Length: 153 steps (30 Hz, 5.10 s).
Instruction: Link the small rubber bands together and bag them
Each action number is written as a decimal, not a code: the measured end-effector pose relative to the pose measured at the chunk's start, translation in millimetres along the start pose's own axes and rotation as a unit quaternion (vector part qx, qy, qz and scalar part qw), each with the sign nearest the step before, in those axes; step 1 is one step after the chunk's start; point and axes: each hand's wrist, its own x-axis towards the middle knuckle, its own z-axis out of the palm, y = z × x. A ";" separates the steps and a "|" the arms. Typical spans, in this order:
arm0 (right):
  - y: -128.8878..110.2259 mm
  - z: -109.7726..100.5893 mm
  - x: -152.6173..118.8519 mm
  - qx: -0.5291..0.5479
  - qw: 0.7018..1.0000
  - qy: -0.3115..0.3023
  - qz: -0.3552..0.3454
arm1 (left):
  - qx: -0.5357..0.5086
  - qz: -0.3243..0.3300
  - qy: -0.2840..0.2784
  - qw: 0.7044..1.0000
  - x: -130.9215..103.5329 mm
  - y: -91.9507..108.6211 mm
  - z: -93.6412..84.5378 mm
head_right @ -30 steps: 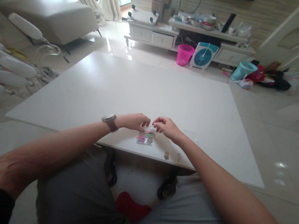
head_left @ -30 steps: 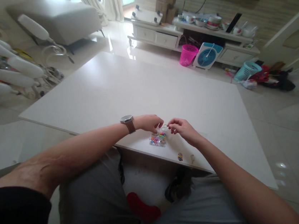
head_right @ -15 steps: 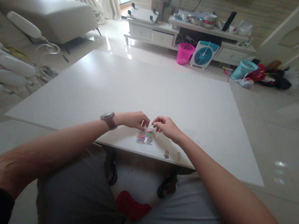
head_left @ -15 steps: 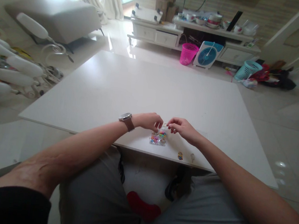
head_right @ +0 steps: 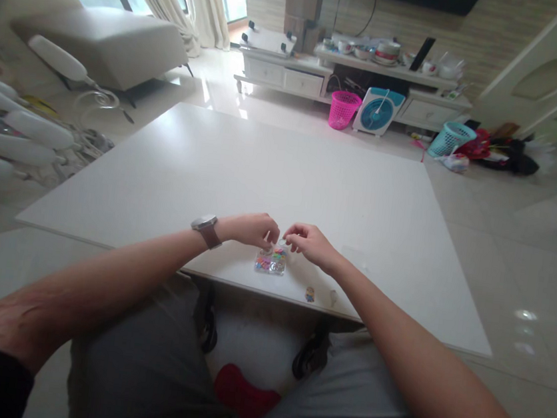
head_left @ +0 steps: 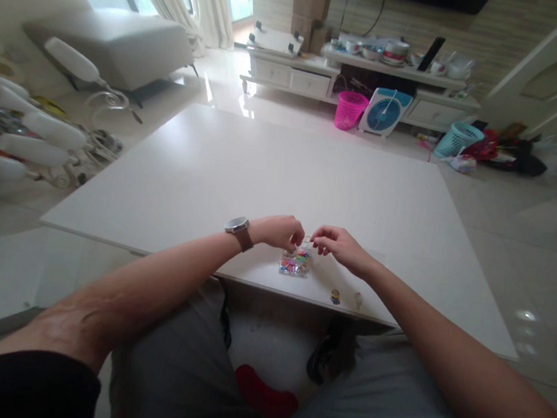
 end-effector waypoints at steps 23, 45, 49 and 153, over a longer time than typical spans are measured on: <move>1.4 -0.1 0.5 -0.024 1.000 -0.008 -0.001 | -0.031 -0.054 0.013 0.998 -2.5 -13.1 -8.1; 28.9 -4.9 13.0 -0.520 0.836 -0.088 -0.152 | 0.046 -0.105 0.000 0.993 7.7 -30.5 15.1; 27.0 -3.1 12.4 -0.555 0.819 -0.083 -0.119 | 0.063 -0.114 -0.014 0.991 8.0 -25.3 15.1; 4.1 18.5 -8.3 -0.523 0.835 -0.084 -0.149 | 0.062 -0.017 0.016 0.998 -14.9 14.8 -12.3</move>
